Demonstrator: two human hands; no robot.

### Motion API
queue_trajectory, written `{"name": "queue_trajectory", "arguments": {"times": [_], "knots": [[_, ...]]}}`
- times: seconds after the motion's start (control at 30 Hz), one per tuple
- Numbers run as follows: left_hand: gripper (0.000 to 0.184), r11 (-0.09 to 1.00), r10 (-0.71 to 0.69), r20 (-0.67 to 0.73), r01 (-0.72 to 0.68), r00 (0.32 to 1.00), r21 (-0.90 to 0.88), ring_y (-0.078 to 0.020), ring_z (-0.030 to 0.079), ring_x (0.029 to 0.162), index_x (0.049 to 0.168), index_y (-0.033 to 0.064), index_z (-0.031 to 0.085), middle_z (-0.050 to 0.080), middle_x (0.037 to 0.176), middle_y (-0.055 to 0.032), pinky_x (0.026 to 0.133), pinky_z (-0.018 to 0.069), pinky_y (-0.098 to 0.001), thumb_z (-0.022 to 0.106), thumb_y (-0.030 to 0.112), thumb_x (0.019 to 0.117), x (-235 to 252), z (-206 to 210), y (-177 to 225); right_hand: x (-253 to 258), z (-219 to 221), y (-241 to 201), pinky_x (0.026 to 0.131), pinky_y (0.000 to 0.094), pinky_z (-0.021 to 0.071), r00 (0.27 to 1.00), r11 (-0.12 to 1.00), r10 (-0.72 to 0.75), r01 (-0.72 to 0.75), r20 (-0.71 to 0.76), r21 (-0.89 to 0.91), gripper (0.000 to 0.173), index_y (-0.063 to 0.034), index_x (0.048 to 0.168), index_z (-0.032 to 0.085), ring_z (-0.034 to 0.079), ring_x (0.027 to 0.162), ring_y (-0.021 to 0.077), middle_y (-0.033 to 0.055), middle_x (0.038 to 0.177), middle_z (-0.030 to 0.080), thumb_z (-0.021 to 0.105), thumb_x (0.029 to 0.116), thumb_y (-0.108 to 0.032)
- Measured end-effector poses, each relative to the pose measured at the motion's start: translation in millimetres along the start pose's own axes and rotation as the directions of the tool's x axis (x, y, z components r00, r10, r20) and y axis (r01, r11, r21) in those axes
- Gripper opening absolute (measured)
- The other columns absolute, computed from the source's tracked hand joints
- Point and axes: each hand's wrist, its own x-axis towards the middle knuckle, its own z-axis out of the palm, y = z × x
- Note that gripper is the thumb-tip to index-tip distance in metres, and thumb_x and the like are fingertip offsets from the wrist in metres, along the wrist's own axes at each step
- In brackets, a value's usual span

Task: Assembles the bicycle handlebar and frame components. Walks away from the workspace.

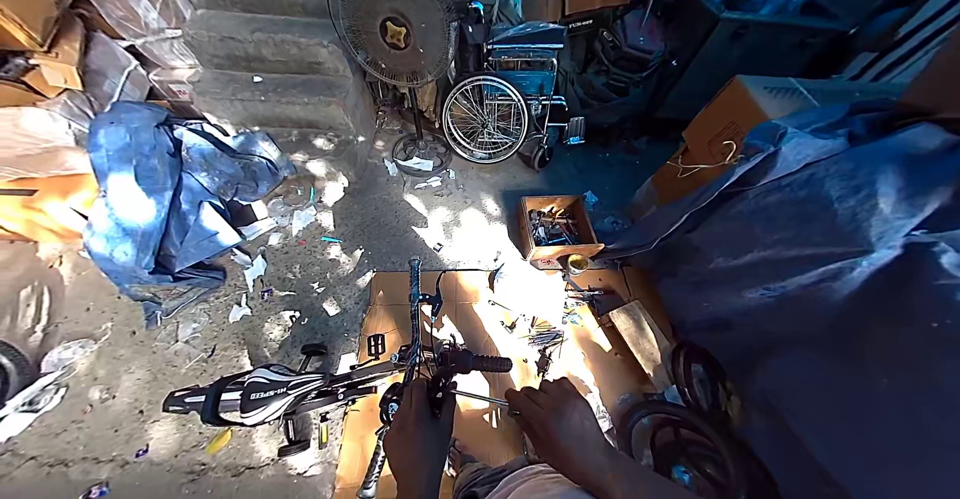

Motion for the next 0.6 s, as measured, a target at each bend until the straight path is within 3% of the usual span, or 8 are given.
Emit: {"name": "queue_trajectory", "arguments": {"times": [0.07, 0.13, 0.23, 0.3, 0.37, 0.47, 0.53, 0.6], "knots": [[0.045, 0.999, -0.036, 0.047, 0.036, 0.998, -0.001, -0.0288, 0.072, 0.075, 0.107, 0.0046, 0.072, 0.073, 0.095, -0.0119, 0.058, 0.0564, -0.0497, 0.072, 0.043, 0.0839, 3, -2, 6, 3, -5, -4, 0.071, 0.0450, 0.0559, 0.997, 0.997, 0.077, -0.078, 0.030, 0.008, 0.027, -0.0209, 0.119, 0.070, 0.069, 0.085, 0.0229, 0.0017, 0.094, 0.071, 0.059, 0.0994, -0.035], [0.044, 0.997, -0.071, 0.071, 0.071, 0.995, 0.001, -0.0298, 0.072, 0.076, 0.108, 0.0048, 0.072, 0.073, 0.096, -0.0120, 0.060, 0.0566, -0.0504, 0.072, 0.042, 0.0846, 3, -3, 9, 10, -20, -1, 0.078, 0.0408, 0.0568, 0.914, 0.842, 0.238, -0.363, 0.330, 0.400, 0.038, -0.0175, 0.128, 0.066, 0.069, 0.087, 0.0177, 0.0025, 0.101, 0.072, 0.060, 0.0996, -0.042], [0.044, 0.998, -0.070, 0.080, 0.070, 0.994, 0.003, -0.0291, 0.072, 0.075, 0.106, 0.0060, 0.072, 0.073, 0.094, -0.0112, 0.058, 0.0562, -0.0505, 0.071, 0.044, 0.0843, 6, -1, 10, 16, -29, 15, 0.051, 0.0215, 0.0446, 0.684, 0.061, 0.120, -0.728, 0.719, 0.682, 0.035, -0.0138, 0.127, 0.062, 0.052, 0.057, 0.0063, 0.0017, 0.092, 0.066, 0.052, 0.1061, -0.039], [0.045, 0.998, -0.054, 0.116, 0.053, 0.992, 0.014, -0.0301, 0.072, 0.075, 0.106, 0.0053, 0.072, 0.073, 0.094, -0.0123, 0.058, 0.0561, -0.0506, 0.072, 0.044, 0.0839, 6, 1, 12, 13, -28, 24, 0.040, 0.0163, 0.0342, 0.548, -0.132, -0.095, -0.835, 0.831, 0.535, 0.047, -0.0174, 0.126, 0.062, 0.039, 0.045, 0.0017, -0.0010, 0.082, 0.061, 0.040, 0.1068, -0.054], [0.045, 0.999, -0.033, 0.126, 0.031, 0.991, 0.015, -0.0302, 0.072, 0.073, 0.106, 0.0051, 0.072, 0.073, 0.093, -0.0123, 0.058, 0.0562, -0.0500, 0.072, 0.045, 0.0842, 7, 1, 11, 13, -25, 26, 0.041, 0.0190, 0.0352, 0.602, 0.111, -0.069, -0.788, 0.796, 0.606, 0.045, -0.0144, 0.118, 0.066, 0.040, 0.045, 0.0042, -0.0023, 0.070, 0.054, 0.038, 0.1089, -0.049], [0.046, 0.999, -0.031, 0.120, 0.029, 0.992, 0.017, -0.0296, 0.073, 0.075, 0.108, 0.0050, 0.072, 0.073, 0.095, -0.0123, 0.059, 0.0568, -0.0499, 0.071, 0.045, 0.0849, 6, 3, 8, 12, -20, 16, 0.065, 0.0427, 0.0534, 0.909, 0.867, 0.125, -0.295, 0.397, 0.402, 0.031, -0.0162, 0.117, 0.071, 0.065, 0.071, 0.0205, 0.0057, 0.083, 0.068, 0.050, 0.1065, -0.037], [0.046, 0.998, -0.052, 0.123, 0.049, 0.991, 0.027, -0.0288, 0.073, 0.076, 0.109, 0.0056, 0.072, 0.073, 0.096, -0.0119, 0.059, 0.0569, -0.0498, 0.071, 0.045, 0.0854, 8, 3, 10, 6, -2, 11, 0.061, 0.0425, 0.0550, 0.999, 0.999, 0.036, -0.036, -0.001, 0.007, 0.020, -0.0220, 0.112, 0.070, 0.069, 0.074, 0.0214, 0.0014, 0.084, 0.069, 0.057, 0.1006, -0.031], [0.046, 0.997, -0.077, 0.125, 0.075, 0.989, 0.025, -0.0296, 0.073, 0.077, 0.109, 0.0053, 0.072, 0.073, 0.097, -0.0120, 0.060, 0.0568, -0.0507, 0.071, 0.044, 0.0851, 12, 4, 14, 9, -6, 9, 0.066, 0.0446, 0.0577, 0.995, 0.994, 0.104, -0.104, 0.007, 0.037, 0.026, -0.0225, 0.119, 0.070, 0.071, 0.080, 0.0226, 0.0022, 0.092, 0.072, 0.060, 0.0981, -0.034]]}}
